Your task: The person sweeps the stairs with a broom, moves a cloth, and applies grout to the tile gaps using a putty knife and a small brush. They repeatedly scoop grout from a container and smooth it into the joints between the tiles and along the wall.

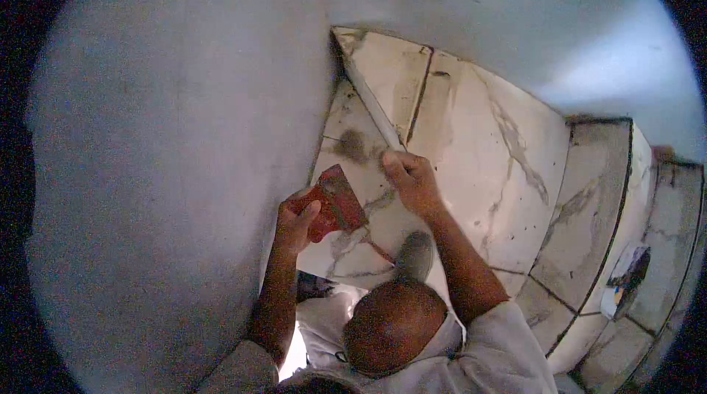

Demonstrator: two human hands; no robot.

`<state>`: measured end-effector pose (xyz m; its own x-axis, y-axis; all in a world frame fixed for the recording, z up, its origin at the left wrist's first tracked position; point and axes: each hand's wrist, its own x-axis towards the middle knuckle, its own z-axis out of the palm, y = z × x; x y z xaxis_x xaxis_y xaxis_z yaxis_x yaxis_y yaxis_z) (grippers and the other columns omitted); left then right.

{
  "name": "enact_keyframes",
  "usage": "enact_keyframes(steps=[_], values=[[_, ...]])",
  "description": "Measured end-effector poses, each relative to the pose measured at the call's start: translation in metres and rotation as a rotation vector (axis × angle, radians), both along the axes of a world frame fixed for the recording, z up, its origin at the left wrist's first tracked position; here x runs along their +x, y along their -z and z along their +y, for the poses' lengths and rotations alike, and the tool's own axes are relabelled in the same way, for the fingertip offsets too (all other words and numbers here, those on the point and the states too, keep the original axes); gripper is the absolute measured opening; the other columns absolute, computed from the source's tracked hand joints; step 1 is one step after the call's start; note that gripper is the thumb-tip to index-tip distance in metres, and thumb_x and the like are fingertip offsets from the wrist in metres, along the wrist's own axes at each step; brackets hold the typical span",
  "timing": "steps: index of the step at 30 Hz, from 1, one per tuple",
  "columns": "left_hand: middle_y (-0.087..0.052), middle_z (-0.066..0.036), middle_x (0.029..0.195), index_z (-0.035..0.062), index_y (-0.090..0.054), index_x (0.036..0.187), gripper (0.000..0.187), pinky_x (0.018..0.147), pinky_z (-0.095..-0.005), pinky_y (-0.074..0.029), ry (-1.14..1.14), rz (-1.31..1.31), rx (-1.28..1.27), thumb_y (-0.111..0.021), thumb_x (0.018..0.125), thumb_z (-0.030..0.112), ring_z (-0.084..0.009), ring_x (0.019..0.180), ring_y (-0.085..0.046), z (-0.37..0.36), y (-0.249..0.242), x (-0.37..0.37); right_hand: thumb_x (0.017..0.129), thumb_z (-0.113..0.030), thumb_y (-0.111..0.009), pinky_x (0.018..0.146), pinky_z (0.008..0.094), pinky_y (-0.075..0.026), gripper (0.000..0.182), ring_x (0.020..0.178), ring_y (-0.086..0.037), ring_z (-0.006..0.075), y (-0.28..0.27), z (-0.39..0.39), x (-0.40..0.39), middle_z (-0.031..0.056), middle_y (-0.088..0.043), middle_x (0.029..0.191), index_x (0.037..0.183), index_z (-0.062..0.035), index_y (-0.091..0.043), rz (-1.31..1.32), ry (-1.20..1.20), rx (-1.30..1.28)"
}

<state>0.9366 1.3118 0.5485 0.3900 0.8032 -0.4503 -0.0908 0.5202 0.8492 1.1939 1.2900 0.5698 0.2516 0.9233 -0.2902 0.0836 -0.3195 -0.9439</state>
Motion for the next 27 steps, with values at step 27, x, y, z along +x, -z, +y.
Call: enact_keyframes(steps=[27], values=[[-0.056, -0.027, 0.101, -0.0077, -0.048, 0.116, 0.032, 0.084, -0.0444, -0.042, -0.362, 0.763, 1.004, -0.047, 0.089, 0.009, -0.0414, 0.094, -0.054, 0.117, 0.015, 0.144, 0.093, -0.035, -0.049, 0.049, 0.0309, -0.034, 0.042, 0.054, -0.042, 0.0142, -0.025, -0.05, 0.095, 0.006, -0.047, 0.057, 0.07, 0.0007, -0.052, -0.55, 0.426, 0.213]])
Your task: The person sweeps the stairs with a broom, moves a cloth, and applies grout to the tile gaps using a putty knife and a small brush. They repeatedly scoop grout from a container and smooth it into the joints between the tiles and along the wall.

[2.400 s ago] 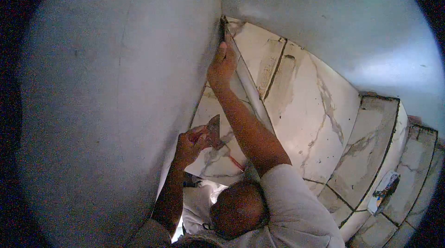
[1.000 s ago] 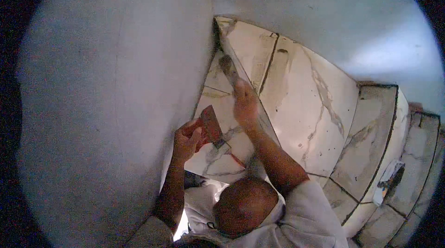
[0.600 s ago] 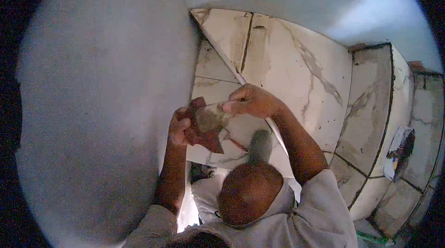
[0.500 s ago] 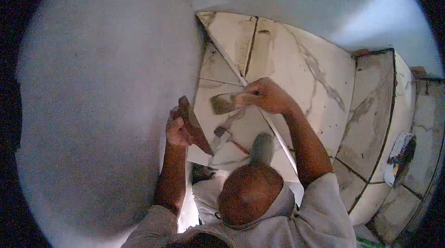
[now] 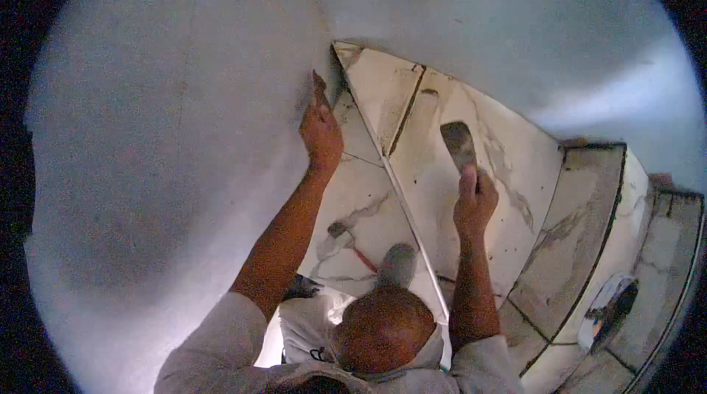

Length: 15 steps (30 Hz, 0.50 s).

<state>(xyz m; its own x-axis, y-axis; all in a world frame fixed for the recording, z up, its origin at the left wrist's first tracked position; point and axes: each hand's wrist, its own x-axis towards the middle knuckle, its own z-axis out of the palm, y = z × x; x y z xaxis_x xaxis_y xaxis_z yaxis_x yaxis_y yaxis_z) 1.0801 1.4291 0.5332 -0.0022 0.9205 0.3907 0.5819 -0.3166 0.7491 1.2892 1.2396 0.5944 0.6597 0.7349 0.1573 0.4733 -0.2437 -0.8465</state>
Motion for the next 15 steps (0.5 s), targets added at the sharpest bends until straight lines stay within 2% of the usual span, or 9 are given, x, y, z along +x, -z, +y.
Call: enact_keyframes(steps=[2, 7, 9, 11, 12, 15], values=[[-0.052, -0.029, 0.108, -0.0083, -0.042, 0.122, 0.036, 0.088, -0.0466, -0.039, -0.066, 0.056, 0.0, -0.044, 0.088, 0.005, -0.0422, 0.102, -0.05, 0.02, 0.008, 0.018, 0.093, -0.034, -0.049, 0.049, 0.0315, -0.034, 0.042, 0.053, -0.042, 0.0145, -0.002, -0.005, -0.007, 0.0063, -0.047, 0.057, 0.07, 0.0006, -0.053, 0.0, -0.005, 0.011], [-0.05, -0.031, 0.112, -0.0104, -0.04, 0.124, 0.038, 0.091, -0.0474, -0.038, -0.148, 0.074, 0.069, -0.041, 0.089, 0.005, -0.0445, 0.104, -0.048, 0.052, 0.037, 0.041, 0.092, -0.035, -0.049, 0.048, 0.0318, -0.035, 0.042, 0.052, -0.043, 0.015, 0.007, -0.02, -0.001, 0.0073, -0.049, 0.057, 0.07, 0.0004, -0.052, -0.01, -0.01, -0.018], [-0.048, -0.032, 0.114, -0.0113, -0.038, 0.125, 0.039, 0.092, -0.0475, -0.038, -0.168, 0.042, 0.088, -0.04, 0.09, 0.005, -0.0454, 0.104, -0.047, 0.062, 0.051, 0.045, 0.092, -0.036, -0.049, 0.048, 0.0305, -0.035, 0.042, 0.052, -0.042, 0.0137, 0.02, -0.029, 0.012, 0.0051, -0.047, 0.056, 0.068, -0.0006, -0.051, -0.032, 0.009, -0.013], [-0.042, -0.034, 0.122, -0.0135, -0.035, 0.126, 0.041, 0.096, -0.0462, -0.037, -0.135, 0.185, 0.086, -0.04, 0.09, 0.006, -0.0464, 0.11, -0.043, 0.075, 0.066, 0.047, 0.093, -0.034, -0.047, 0.048, 0.0281, -0.032, 0.04, 0.053, -0.039, 0.0112, 0.024, -0.037, 0.02, 0.0017, -0.043, 0.057, 0.067, -0.0035, -0.047, 0.009, 0.0, -0.008], [-0.042, -0.034, 0.122, -0.0135, -0.035, 0.126, 0.041, 0.096, -0.0462, -0.037, -0.151, 0.176, 0.076, -0.04, 0.09, 0.006, -0.0464, 0.11, -0.043, 0.075, 0.067, 0.048, 0.095, -0.032, -0.046, 0.048, 0.0258, -0.029, 0.038, 0.054, -0.035, 0.0086, 0.025, -0.039, 0.023, -0.0017, -0.038, 0.058, 0.067, -0.0064, -0.044, 0.058, 0.018, 0.005], [-0.037, -0.034, 0.128, -0.0141, -0.033, 0.127, 0.043, 0.099, -0.0454, -0.035, -0.11, 0.215, 0.065, -0.041, 0.089, 0.006, -0.0465, 0.115, -0.041, 0.074, 0.051, 0.048, 0.095, -0.032, -0.046, 0.047, 0.0258, -0.028, 0.038, 0.053, -0.034, 0.0083, 0.006, -0.034, 0.016, -0.0018, -0.036, 0.058, 0.066, -0.007, -0.042, 0.038, 0.092, -0.022]])
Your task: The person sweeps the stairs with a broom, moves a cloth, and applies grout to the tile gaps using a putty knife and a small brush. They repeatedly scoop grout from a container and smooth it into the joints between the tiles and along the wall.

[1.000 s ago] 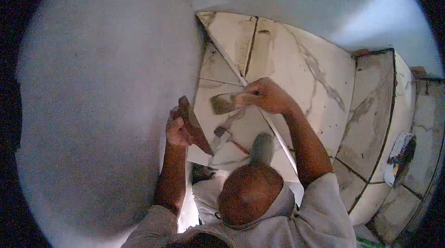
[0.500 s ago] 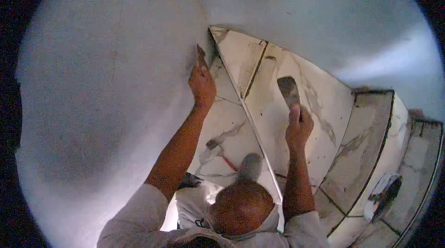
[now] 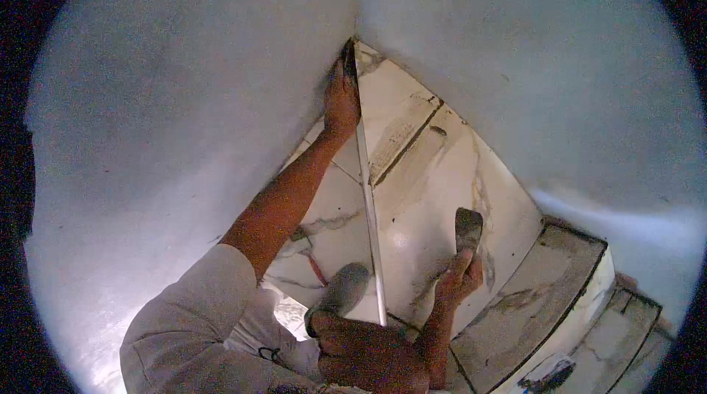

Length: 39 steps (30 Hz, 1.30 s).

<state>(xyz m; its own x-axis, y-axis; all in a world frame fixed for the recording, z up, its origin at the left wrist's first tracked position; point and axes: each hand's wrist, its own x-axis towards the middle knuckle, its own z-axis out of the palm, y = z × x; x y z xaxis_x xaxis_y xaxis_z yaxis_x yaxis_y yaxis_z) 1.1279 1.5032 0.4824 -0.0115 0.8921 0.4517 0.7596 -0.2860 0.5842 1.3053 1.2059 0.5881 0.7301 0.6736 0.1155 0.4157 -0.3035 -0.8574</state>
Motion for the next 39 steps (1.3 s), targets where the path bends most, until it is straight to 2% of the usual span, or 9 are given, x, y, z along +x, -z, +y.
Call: enact_keyframes(steps=[8, 13, 15, 18, 24, 27, 33, 36, 39], values=[[-0.039, -0.034, 0.127, -0.0049, -0.033, 0.132, 0.046, 0.098, -0.0461, -0.035, 0.199, -0.416, -0.121, -0.042, 0.087, 0.003, -0.0444, 0.116, -0.043, 0.004, -0.011, -0.009, 0.095, -0.034, -0.044, 0.048, 0.0264, -0.028, 0.04, 0.053, -0.035, 0.0091, 0.035, -0.016, 0.036, -0.0015, -0.039, 0.06, 0.067, -0.0057, -0.044, -0.22, -0.048, -0.02], [-0.049, -0.035, 0.114, 0.0006, -0.036, 0.131, 0.044, 0.089, -0.0477, -0.043, 0.283, -0.332, -0.154, -0.042, 0.088, 0.004, -0.0445, 0.107, -0.051, -0.002, 0.005, -0.028, 0.095, -0.035, -0.044, 0.048, 0.0264, -0.028, 0.04, 0.053, -0.034, 0.0087, 0.035, -0.001, 0.028, -0.0024, -0.039, 0.06, 0.067, -0.0058, -0.045, -0.308, -0.044, -0.06], [-0.05, -0.034, 0.111, 0.0002, -0.037, 0.13, 0.043, 0.085, -0.048, -0.045, 0.308, -0.263, -0.198, -0.042, 0.087, 0.003, -0.0453, 0.102, -0.053, -0.021, 0.004, -0.043, 0.095, -0.032, -0.045, 0.047, 0.026, -0.027, 0.039, 0.054, -0.033, 0.0084, 0.033, 0.006, 0.022, -0.0027, -0.038, 0.059, 0.067, -0.0061, -0.045, -0.061, 0.033, -0.04], [-0.05, -0.032, 0.115, -0.0021, -0.037, 0.129, 0.045, 0.087, -0.0471, -0.045, 0.386, -0.328, -0.318, -0.042, 0.085, 0.0, -0.0451, 0.105, -0.052, -0.05, 0.011, -0.054, 0.095, -0.032, -0.045, 0.047, 0.0254, -0.026, 0.039, 0.053, -0.032, 0.0077, 0.034, 0.016, 0.017, -0.003, -0.038, 0.058, 0.067, -0.0061, -0.044, -0.079, 0.05, -0.009], [-0.043, -0.032, 0.126, -0.0023, -0.036, 0.131, 0.046, 0.1, -0.0422, -0.035, 0.089, -0.44, -0.257, -0.043, 0.086, -0.002, -0.0417, 0.119, -0.043, -0.027, 0.011, -0.021, 0.095, -0.032, -0.045, 0.048, 0.0259, -0.027, 0.038, 0.054, -0.032, 0.0083, 0.04, 0.012, 0.02, -0.0026, -0.037, 0.061, 0.069, -0.0045, -0.046, -0.136, 0.033, -0.008], [-0.042, -0.032, 0.127, -0.0035, -0.034, 0.133, 0.047, 0.102, -0.0403, -0.032, 0.106, -0.461, -0.012, -0.043, 0.086, -0.001, -0.0376, 0.121, -0.043, -0.003, 0.015, -0.015, 0.095, -0.031, -0.045, 0.048, 0.0254, -0.027, 0.037, 0.055, -0.033, 0.0087, 0.037, 0.013, 0.023, -0.0023, -0.037, 0.062, 0.071, -0.0038, -0.046, -0.253, 0.001, -0.044], [-0.046, -0.027, 0.126, 0.0015, -0.036, 0.135, 0.05, 0.102, -0.0356, -0.033, 0.4, -0.727, -0.084, -0.04, 0.085, -0.004, -0.0264, 0.121, -0.045, 0.006, 0.031, -0.035, 0.092, -0.043, -0.043, 0.046, 0.0304, -0.027, 0.049, 0.051, -0.034, 0.0139, 0.044, 0.012, 0.028, 0.0016, -0.038, 0.056, 0.065, -0.0023, -0.044, -0.174, 0.055, -0.032], [-0.049, -0.024, 0.124, 0.007, -0.041, 0.133, 0.051, 0.1, -0.0352, -0.034, 0.352, -0.47, -0.532, -0.039, 0.084, -0.006, -0.0281, 0.119, -0.048, -0.025, 0.023, -0.054, 0.092, -0.041, -0.046, 0.046, 0.0292, -0.027, 0.045, 0.053, -0.034, 0.0131, 0.041, 0.021, 0.021, 0.0, -0.039, 0.06, 0.067, -0.0032, -0.043, -0.12, 0.104, -0.001], [-0.052, -0.024, 0.12, 0.0091, -0.044, 0.131, 0.05, 0.098, -0.0382, -0.037, 0.316, -0.556, -0.281, -0.039, 0.084, -0.006, -0.0326, 0.114, -0.051, -0.043, 0.033, -0.056, 0.092, -0.038, -0.048, 0.047, 0.0269, -0.029, 0.04, 0.056, -0.035, 0.0113, 0.032, 0.028, 0.007, -0.0007, -0.039, 0.062, 0.07, -0.0045, -0.044, 0.003, 0.154, 0.069]])
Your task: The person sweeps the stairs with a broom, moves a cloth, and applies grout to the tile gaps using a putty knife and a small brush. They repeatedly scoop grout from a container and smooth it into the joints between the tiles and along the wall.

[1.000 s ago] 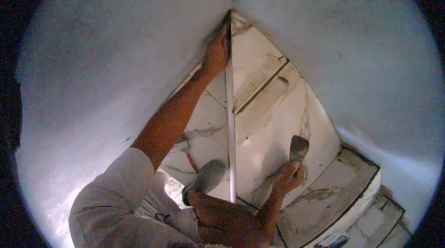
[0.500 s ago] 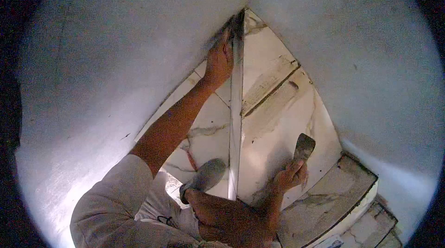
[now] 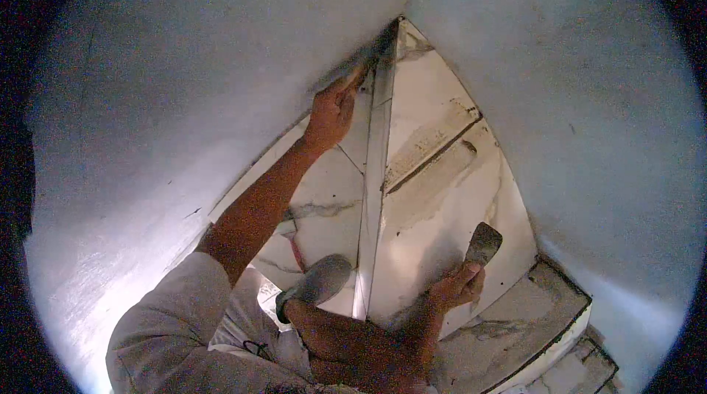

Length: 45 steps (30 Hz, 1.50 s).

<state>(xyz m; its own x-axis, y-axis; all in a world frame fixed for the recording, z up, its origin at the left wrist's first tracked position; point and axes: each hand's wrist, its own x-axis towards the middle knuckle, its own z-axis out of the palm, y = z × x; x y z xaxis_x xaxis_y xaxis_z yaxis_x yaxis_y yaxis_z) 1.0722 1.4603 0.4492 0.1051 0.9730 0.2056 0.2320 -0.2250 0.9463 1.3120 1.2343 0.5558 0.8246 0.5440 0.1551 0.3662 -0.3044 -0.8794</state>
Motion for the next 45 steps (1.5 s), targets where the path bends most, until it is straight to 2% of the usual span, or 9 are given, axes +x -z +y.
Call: enact_keyframes(steps=[8, 11, 17, 21, 23, 32, 37, 42, 45], values=[[-0.055, -0.029, 0.109, 0.0039, -0.045, 0.128, 0.044, 0.089, -0.0405, -0.043, -0.371, -0.081, 0.211, -0.041, 0.084, -0.003, -0.038, 0.099, -0.057, 0.045, -0.017, 0.055, 0.093, -0.036, -0.049, 0.047, 0.0243, -0.03, 0.037, 0.055, -0.036, 0.0093, 0.01, -0.006, 0.011, -0.0007, -0.041, 0.064, 0.074, -0.0038, -0.048, -0.025, 0.016, 0.05], [-0.057, -0.028, 0.1, 0.0023, -0.047, 0.126, 0.042, 0.08, -0.0359, -0.046, -0.213, -0.051, -0.045, -0.042, 0.085, -0.001, -0.0348, 0.086, -0.06, 0.051, -0.024, 0.046, 0.092, -0.036, -0.048, 0.047, 0.0255, -0.03, 0.038, 0.055, -0.036, 0.0103, 0.005, -0.009, 0.013, -0.0003, -0.043, 0.065, 0.074, -0.0026, -0.049, 0.022, -0.036, 0.009], [-0.06, -0.022, 0.093, 0.0055, -0.049, 0.126, 0.042, 0.074, -0.0305, -0.045, 0.019, -0.092, 0.045, -0.044, 0.085, 0.0, -0.0317, 0.077, -0.058, 0.02, 0.002, 0.005, 0.094, -0.033, -0.048, 0.05, 0.0244, -0.028, 0.037, 0.057, -0.034, 0.0081, 0.007, -0.008, 0.016, -0.0027, -0.037, 0.063, 0.07, -0.0067, -0.042, -0.094, -0.096, -0.052], [-0.059, -0.024, 0.102, 0.0024, -0.048, 0.126, 0.041, 0.083, -0.0316, -0.045, -0.145, 0.012, 0.123, -0.044, 0.084, -0.001, -0.0299, 0.088, -0.06, 0.017, -0.013, 0.01, 0.095, -0.034, -0.047, 0.049, 0.0235, -0.026, 0.037, 0.056, -0.031, 0.007, -0.002, -0.002, 0.004, -0.0038, -0.035, 0.062, 0.069, -0.008, -0.041, -0.017, -0.114, 0.016], [-0.052, -0.02, 0.125, -0.0016, -0.045, 0.127, 0.039, 0.101, -0.0359, -0.034, -0.273, 0.074, 0.255, -0.041, 0.09, 0.005, -0.0301, 0.117, -0.049, 0.034, -0.02, 0.027, 0.093, -0.038, -0.047, 0.047, 0.0243, -0.028, 0.041, 0.055, -0.034, 0.0084, 0.003, -0.005, 0.009, -0.0019, -0.037, 0.062, 0.067, -0.0063, -0.041, -0.069, -0.068, -0.017], [-0.054, -0.029, 0.114, 0.0002, -0.05, 0.122, 0.039, 0.093, -0.0343, -0.041, 0.092, 0.051, -0.125, -0.045, 0.083, -0.001, -0.0309, 0.11, -0.054, 0.011, -0.008, -0.006, 0.093, -0.041, -0.046, 0.046, 0.0253, -0.028, 0.044, 0.054, -0.035, 0.0094, 0.007, -0.011, 0.018, -0.001, -0.039, 0.059, 0.065, -0.0066, -0.042, -0.02, -0.065, 0.014], [-0.058, -0.027, 0.109, -0.0038, -0.05, 0.119, 0.037, 0.094, -0.0364, -0.041, -0.18, 0.113, -0.051, -0.044, 0.082, -0.001, -0.034, 0.106, -0.056, 0.007, -0.012, 0.007, 0.093, -0.039, -0.047, 0.046, 0.0255, -0.026, 0.043, 0.054, -0.034, 0.0093, 0.006, -0.011, 0.017, -0.0013, -0.039, 0.058, 0.065, -0.0059, -0.043, -0.077, -0.116, 0.006], [-0.06, -0.024, 0.106, -0.0049, -0.052, 0.116, 0.036, 0.095, -0.0385, -0.04, -0.324, -0.018, 0.041, -0.042, 0.082, -0.002, -0.0365, 0.106, -0.055, 0.048, -0.014, 0.036, 0.094, -0.034, -0.046, 0.056, 0.0276, -0.039, 0.038, 0.065, -0.042, 0.0121, 0.0, -0.008, 0.01, 0.0032, -0.048, 0.072, 0.079, 0.0004, -0.05, 0.026, -0.033, -0.02], [-0.059, -0.018, 0.114, -0.0021, -0.047, 0.124, 0.037, 0.097, -0.0337, -0.038, -0.211, -0.086, -0.025, -0.043, 0.088, 0.004, -0.024, 0.104, -0.057, 0.055, -0.027, 0.031, 0.094, -0.034, -0.046, 0.058, 0.028, -0.04, 0.038, 0.067, -0.043, 0.0125, 0.009, -0.017, 0.022, 0.0041, -0.05, 0.075, 0.08, 0.0005, -0.051, 0.118, 0.021, -0.107]])
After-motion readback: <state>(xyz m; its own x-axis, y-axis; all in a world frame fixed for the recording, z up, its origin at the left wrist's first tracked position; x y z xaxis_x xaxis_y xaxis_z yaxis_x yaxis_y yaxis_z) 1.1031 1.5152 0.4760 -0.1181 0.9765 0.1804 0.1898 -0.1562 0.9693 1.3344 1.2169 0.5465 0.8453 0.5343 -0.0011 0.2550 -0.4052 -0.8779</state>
